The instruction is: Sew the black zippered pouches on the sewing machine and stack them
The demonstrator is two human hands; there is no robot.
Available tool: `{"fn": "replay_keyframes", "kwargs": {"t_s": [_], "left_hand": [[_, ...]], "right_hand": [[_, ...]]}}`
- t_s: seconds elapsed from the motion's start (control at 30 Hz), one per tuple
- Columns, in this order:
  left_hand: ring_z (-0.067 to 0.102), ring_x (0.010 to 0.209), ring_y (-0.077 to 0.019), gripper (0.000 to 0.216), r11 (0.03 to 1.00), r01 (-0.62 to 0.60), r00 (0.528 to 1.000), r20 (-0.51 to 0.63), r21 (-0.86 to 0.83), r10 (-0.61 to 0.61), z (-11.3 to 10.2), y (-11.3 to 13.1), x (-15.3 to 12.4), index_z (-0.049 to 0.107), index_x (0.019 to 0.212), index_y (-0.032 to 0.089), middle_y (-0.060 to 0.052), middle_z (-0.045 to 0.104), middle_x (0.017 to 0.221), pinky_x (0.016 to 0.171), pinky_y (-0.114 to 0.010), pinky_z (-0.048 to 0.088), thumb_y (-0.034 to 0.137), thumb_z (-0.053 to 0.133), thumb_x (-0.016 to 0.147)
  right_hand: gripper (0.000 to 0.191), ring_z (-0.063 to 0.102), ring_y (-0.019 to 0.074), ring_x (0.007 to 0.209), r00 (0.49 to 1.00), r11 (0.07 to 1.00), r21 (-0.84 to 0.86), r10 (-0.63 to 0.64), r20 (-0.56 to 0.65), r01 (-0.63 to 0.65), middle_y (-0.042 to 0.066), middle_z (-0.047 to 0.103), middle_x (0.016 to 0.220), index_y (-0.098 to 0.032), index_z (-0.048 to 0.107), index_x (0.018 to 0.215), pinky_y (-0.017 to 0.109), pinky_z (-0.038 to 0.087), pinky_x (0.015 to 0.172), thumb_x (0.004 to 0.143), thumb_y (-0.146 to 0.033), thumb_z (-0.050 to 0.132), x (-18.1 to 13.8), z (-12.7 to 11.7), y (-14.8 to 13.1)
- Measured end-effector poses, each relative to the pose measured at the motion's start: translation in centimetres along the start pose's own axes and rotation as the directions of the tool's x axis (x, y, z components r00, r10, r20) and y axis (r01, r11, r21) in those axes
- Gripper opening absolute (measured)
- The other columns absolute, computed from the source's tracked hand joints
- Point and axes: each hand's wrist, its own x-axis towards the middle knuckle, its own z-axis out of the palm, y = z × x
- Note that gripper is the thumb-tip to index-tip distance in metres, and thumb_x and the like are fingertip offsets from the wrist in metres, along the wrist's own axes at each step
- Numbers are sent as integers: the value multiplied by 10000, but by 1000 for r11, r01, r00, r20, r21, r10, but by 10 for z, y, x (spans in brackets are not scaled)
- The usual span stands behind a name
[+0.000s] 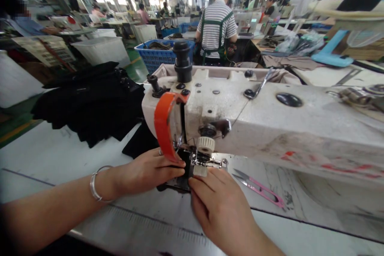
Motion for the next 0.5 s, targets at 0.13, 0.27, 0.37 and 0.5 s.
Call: {"fn": "replay_keyframes", "kwargs": {"t_s": [0.13, 0.27, 0.37, 0.5], "left_hand": [[596, 1087, -146, 188, 995, -81, 996, -48, -59, 79, 3, 1, -1, 621, 1104, 143, -45, 685, 1112, 1082, -316, 430, 163, 464, 1003], [602, 1121, -127, 221, 989, -76, 997, -36, -125, 72, 6, 1, -2, 610, 1125, 146, -43, 687, 1148, 1090, -274, 419, 136, 420, 1014], [623, 1088, -121, 218, 986, -89, 995, -61, -139, 81, 8, -2, -1, 624, 1106, 125, -51, 697, 1137, 1060, -249, 445, 144, 427, 1014], [629, 1082, -136, 189, 988, -46, 997, -61, -145, 38, 12, -11, 2, 653, 1063, 133, -48, 702, 1133, 1043, -275, 460, 152, 477, 997]], "right_hand": [[367, 581, 237, 1079, 1000, 1000, -22, -10, 29, 11, 77, 636, 1197, -196, 582, 1229, 456, 493, 929, 884, -97, 506, -2, 4, 1], [392, 559, 238, 1102, 998, 999, -44, -26, 57, 28, 70, 612, 1252, -192, 559, 1255, 457, 475, 935, 883, -80, 505, -4, 8, 2], [396, 558, 237, 1091, 999, 998, -50, -31, 39, 32, 75, 609, 1254, -175, 558, 1248, 439, 480, 915, 872, -64, 499, -4, 10, 2], [403, 554, 267, 1063, 1000, 997, -83, 2, 26, 0, 99, 605, 1228, -161, 557, 1250, 470, 488, 894, 862, -70, 501, -2, 14, 3]]}}
